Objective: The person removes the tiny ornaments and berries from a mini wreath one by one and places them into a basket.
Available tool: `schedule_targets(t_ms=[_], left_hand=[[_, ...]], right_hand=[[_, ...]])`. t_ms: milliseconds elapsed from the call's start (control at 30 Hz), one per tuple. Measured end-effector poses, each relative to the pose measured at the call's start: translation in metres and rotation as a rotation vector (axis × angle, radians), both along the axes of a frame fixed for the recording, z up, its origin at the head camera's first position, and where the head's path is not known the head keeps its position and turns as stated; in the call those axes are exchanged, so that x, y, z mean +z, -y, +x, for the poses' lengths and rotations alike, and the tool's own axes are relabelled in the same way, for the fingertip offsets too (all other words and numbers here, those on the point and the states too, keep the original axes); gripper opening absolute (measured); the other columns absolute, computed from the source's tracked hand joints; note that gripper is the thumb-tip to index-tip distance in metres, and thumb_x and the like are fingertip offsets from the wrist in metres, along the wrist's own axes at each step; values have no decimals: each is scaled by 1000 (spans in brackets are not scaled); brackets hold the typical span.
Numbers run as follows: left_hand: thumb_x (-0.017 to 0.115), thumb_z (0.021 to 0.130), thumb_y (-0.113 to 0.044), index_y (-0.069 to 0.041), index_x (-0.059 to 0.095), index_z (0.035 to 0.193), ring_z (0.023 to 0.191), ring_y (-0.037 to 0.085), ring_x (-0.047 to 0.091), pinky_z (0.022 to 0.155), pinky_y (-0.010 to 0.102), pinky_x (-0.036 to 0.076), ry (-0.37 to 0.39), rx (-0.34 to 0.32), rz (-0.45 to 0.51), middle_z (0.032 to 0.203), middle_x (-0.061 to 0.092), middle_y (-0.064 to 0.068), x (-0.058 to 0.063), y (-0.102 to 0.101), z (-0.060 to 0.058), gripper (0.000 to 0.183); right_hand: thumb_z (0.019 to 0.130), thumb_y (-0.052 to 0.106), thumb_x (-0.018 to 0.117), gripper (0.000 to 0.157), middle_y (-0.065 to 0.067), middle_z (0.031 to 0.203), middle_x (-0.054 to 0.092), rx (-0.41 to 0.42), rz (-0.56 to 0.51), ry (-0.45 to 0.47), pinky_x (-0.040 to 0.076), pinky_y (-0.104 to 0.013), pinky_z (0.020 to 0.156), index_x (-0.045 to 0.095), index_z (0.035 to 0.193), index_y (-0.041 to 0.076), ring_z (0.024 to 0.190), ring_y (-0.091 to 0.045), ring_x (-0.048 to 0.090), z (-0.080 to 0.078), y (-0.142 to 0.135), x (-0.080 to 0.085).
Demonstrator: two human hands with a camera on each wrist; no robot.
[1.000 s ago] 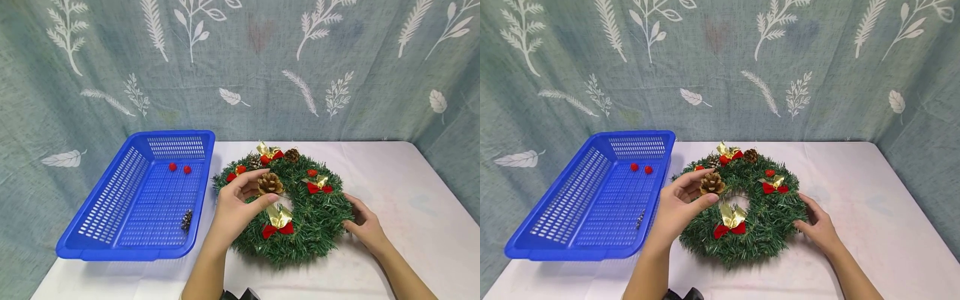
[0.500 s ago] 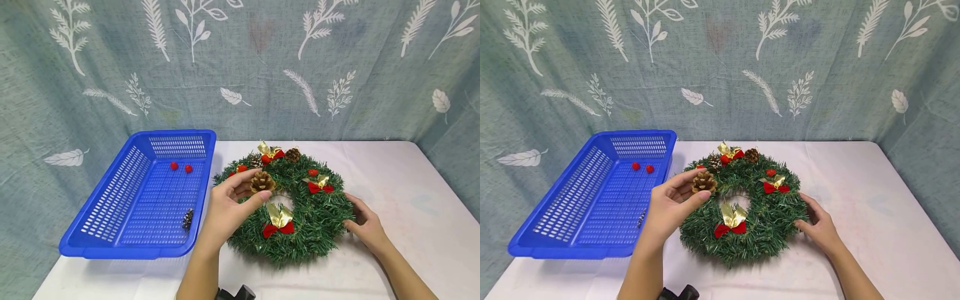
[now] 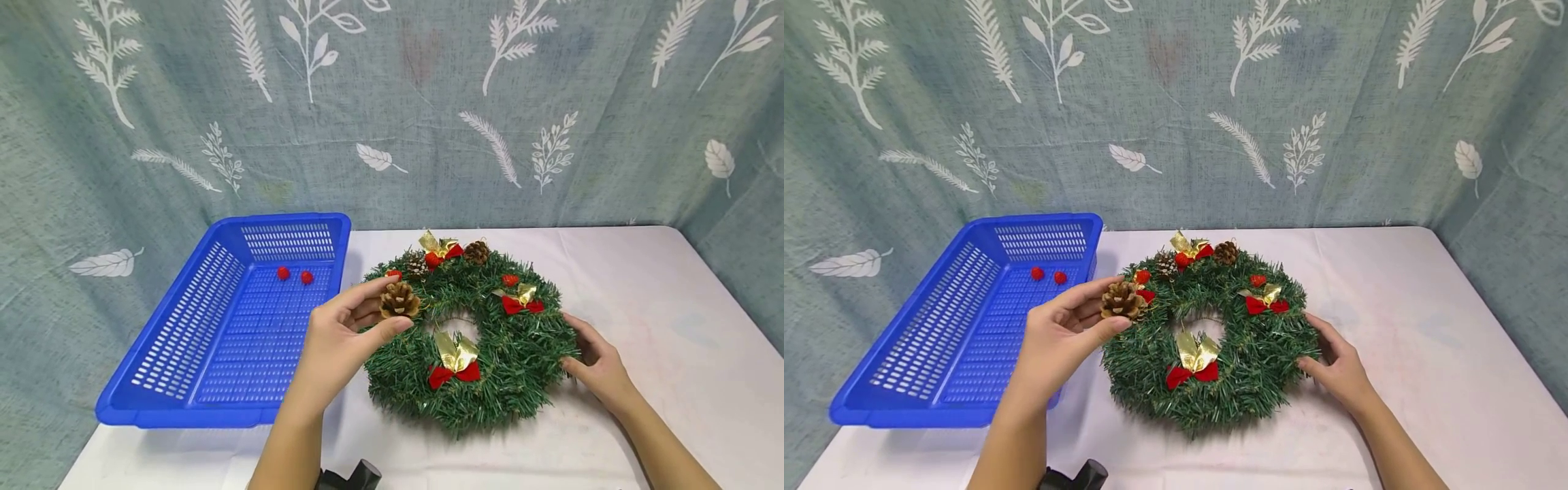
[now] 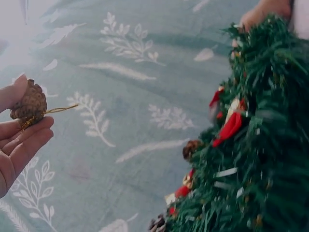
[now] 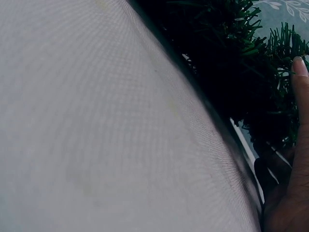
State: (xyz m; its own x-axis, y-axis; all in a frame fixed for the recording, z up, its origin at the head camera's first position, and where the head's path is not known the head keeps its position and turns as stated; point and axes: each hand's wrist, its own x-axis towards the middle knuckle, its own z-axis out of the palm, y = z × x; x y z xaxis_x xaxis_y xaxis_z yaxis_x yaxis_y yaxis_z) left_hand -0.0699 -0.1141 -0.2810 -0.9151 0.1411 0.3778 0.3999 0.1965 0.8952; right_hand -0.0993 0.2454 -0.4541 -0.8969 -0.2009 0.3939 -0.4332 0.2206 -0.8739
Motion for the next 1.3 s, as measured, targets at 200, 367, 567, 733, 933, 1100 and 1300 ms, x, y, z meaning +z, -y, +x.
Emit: schedule_targets(t_ms=[200,367,567,733,933,1100,1300], left_hand=[[75,76,1,2,59,123,97,14,67,84,29,54,-19,-2,9,112,66,15,0,8,1,49],[75,76,3,1,59,123,99,12,66,85,28,54,-11,46,8,114,66,14,3,15,3,50],[77,77,-3,-4,62,122,98,8,66,86,25,53,12,163,-41,112,67,11,13,25,9,47],[77,77,-7,-9,63,121,97,6,65,85,21,52,43,222,-96,111,68,8,19,34,10,47],[77,78,-11,-14,65,121,94,9,63,79,18,53,36,207,-191,104,68,5,26,44,12,45],[76,79,-7,-9,64,121,93,10,64,81,18,53,33,153,-206,99,69,3,35,54,12,44],[76,80,-10,-6,63,122,94,11,64,86,18,51,125,107,-209,97,68,-1,42,67,9,45]], right_hand=[[77,-17,61,71,22,139,39,7,-18,-14,32,-4,97,37,142,-1,127,12,32,0,0,1],[78,-16,60,71,22,140,38,16,-20,-12,31,-4,97,36,143,-1,128,12,32,-1,0,3],[78,-17,60,71,22,139,38,4,-19,-2,32,-4,96,36,143,-1,126,13,33,-1,0,4],[80,-15,61,71,23,139,36,3,8,13,31,-3,96,36,144,2,126,14,31,0,1,3],[78,-17,61,71,23,139,38,-14,1,-3,31,-4,96,37,142,-1,126,13,33,0,0,2],[77,-17,62,71,23,138,39,-9,-4,-15,32,-4,96,37,142,-2,126,12,34,0,0,3],[78,-16,62,70,21,138,40,15,-32,-12,32,-4,97,37,142,-3,127,11,34,0,1,2]])
